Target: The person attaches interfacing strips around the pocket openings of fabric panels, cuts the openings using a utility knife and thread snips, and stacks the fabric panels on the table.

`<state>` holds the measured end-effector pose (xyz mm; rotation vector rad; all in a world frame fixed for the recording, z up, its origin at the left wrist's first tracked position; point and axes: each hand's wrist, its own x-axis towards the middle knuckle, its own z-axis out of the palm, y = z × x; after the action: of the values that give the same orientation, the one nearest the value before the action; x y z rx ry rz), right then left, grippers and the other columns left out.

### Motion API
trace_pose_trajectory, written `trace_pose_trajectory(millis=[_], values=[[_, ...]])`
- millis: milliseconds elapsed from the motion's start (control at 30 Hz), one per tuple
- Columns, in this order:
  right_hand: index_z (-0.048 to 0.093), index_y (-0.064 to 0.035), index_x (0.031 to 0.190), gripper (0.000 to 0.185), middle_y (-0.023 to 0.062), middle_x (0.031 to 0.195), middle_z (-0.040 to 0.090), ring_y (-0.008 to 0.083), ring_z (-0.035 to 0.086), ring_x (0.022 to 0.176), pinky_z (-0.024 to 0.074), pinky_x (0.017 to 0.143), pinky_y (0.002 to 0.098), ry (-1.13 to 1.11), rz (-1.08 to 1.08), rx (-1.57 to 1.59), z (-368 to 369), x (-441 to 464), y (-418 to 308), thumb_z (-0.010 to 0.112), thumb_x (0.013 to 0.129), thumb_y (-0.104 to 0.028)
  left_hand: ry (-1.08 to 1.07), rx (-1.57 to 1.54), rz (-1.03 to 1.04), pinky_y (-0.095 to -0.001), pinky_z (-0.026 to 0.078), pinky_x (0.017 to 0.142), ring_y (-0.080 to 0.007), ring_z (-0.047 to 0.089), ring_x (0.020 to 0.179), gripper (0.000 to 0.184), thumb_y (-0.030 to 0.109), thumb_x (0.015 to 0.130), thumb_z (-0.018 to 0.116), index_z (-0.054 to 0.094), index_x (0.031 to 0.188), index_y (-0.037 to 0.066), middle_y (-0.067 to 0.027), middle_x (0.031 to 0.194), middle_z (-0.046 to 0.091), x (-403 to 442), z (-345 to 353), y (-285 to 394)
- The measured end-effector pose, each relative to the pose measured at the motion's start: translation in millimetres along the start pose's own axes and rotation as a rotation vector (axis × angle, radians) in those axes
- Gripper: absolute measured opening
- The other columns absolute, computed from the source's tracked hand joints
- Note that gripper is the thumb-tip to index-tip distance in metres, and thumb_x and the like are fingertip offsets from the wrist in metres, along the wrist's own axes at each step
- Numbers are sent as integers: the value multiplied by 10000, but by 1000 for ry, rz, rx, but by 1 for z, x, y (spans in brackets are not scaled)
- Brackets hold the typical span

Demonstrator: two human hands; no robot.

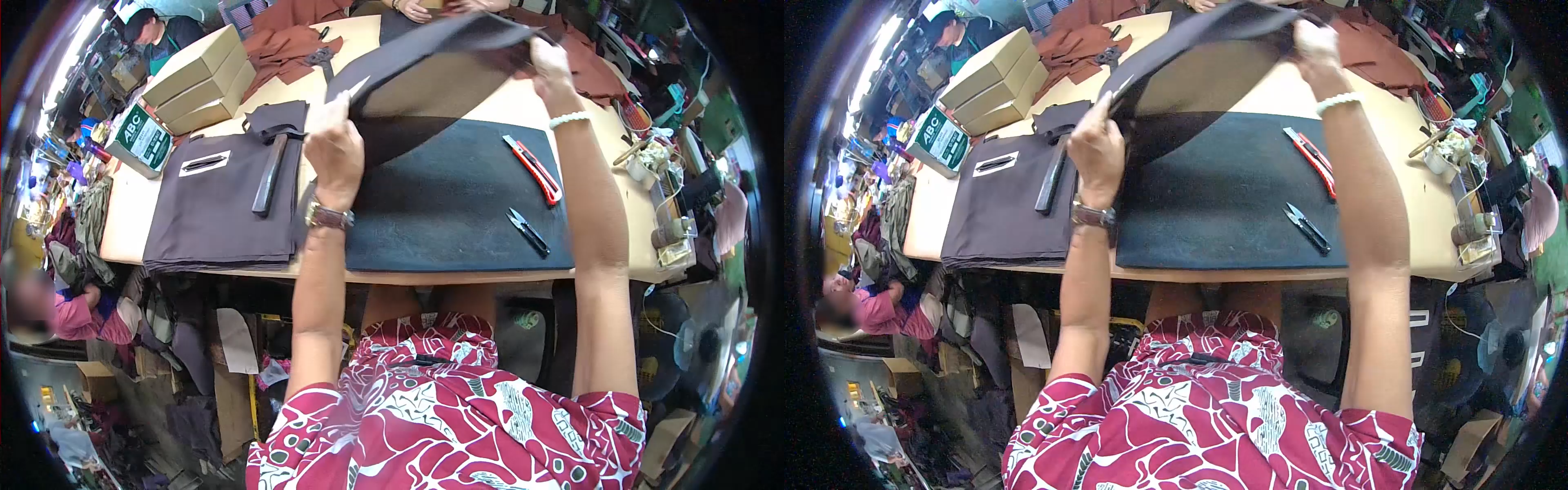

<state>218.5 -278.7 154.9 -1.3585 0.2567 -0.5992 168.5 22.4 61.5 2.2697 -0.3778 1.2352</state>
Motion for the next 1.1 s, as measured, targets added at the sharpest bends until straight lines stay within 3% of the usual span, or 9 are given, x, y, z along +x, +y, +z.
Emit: trace_pose_trajectory(millis=[67, 200, 367, 600, 733, 767, 833, 967, 1100], values=[[684, -22, 962, 196, 50, 871, 651, 131, 585, 765, 489, 688, 276, 74, -138, -208, -45, 23, 24, 548, 836, -85, 23, -20, 116, -372, 514, 752, -296, 646, 843, 344, -13, 758, 534, 653, 1066, 84, -140, 954, 666, 18, -3, 4], [539, -15, 1166, 426, 178, 1146, 572, 289, 566, 1040, 438, 921, 376, 198, -595, -840, -78, 1, 52, 569, 758, -138, -84, -64, 279, -363, 515, 745, -283, 647, 819, 259, 58, 778, 548, 673, 999, 109, -101, 939, 673, 37, 14, 26], [436, -147, 1316, 670, 134, 1398, 371, 328, 293, 1330, 216, 1086, 492, -381, -1252, -1154, -16, -78, 18, 630, 676, -180, -382, -191, 332, -364, 516, 723, -297, 646, 801, 250, 86, 791, 526, 672, 993, 105, -124, 929, 665, 56, 27, 45], [673, -92, 922, 284, 40, 1150, 572, 210, 455, 1176, 347, 923, 430, -532, -971, -1468, 5, -18, 45, 554, 682, 4, -324, -10, 492, -354, 524, 696, -278, 645, 807, 330, 28, 766, 530, 620, 1075, 100, -104, 982, 659, 70, 9, 30], [633, -135, 1096, 370, 44, 1202, 563, 232, 502, 1146, 334, 987, 444, -188, -1325, -1262, 2, -11, 19, 541, 763, 0, -140, 132, 545, -340, 515, 799, -266, 618, 977, 440, 1, 742, 516, 558, 1177, 62, -113, 1094, 630, 77, 2, 11], [576, -113, 1155, 386, 187, 1211, 538, 290, 449, 1223, 310, 1007, 468, -255, -1319, -1222, -7, -14, 2, 587, 809, -284, -87, 124, 533, -347, 504, 828, -270, 606, 1009, 456, -1, 738, 514, 556, 1188, 58, -113, 1105, 625, 77, -4, 13], [605, -50, 1020, 290, 171, 1064, 608, 288, 541, 1084, 366, 904, 469, -67, -1585, -1260, -15, -50, -20, 572, 806, -243, -71, 142, 549, -358, 470, 867, -262, 592, 1038, 436, 2, 755, 509, 566, 1185, 47, -123, 1125, 613, 63, -23, 19], [555, -210, 1244, 456, 45, 1282, 509, 242, 428, 1234, 289, 1056, 475, -208, -1388, -1447, -71, -94, 17, 538, 808, -76, -240, 145, 559, -378, 450, 900, -249, 577, 1082, 372, 72, 815, 512, 581, 1180, 56, -121, 1172, 600, -14, -46, 25], [588, -235, 1206, 481, 31, 1318, 484, 259, 401, 1257, 268, 1060, 503, -234, -1049, -1659, -136, -153, 54, 482, 790, -19, -507, -18, 501, -402, 451, 910, -255, 566, 1103, 381, 100, 816, 504, 579, 1187, 53, -132, 1199, 586, -104, -60, 39]])
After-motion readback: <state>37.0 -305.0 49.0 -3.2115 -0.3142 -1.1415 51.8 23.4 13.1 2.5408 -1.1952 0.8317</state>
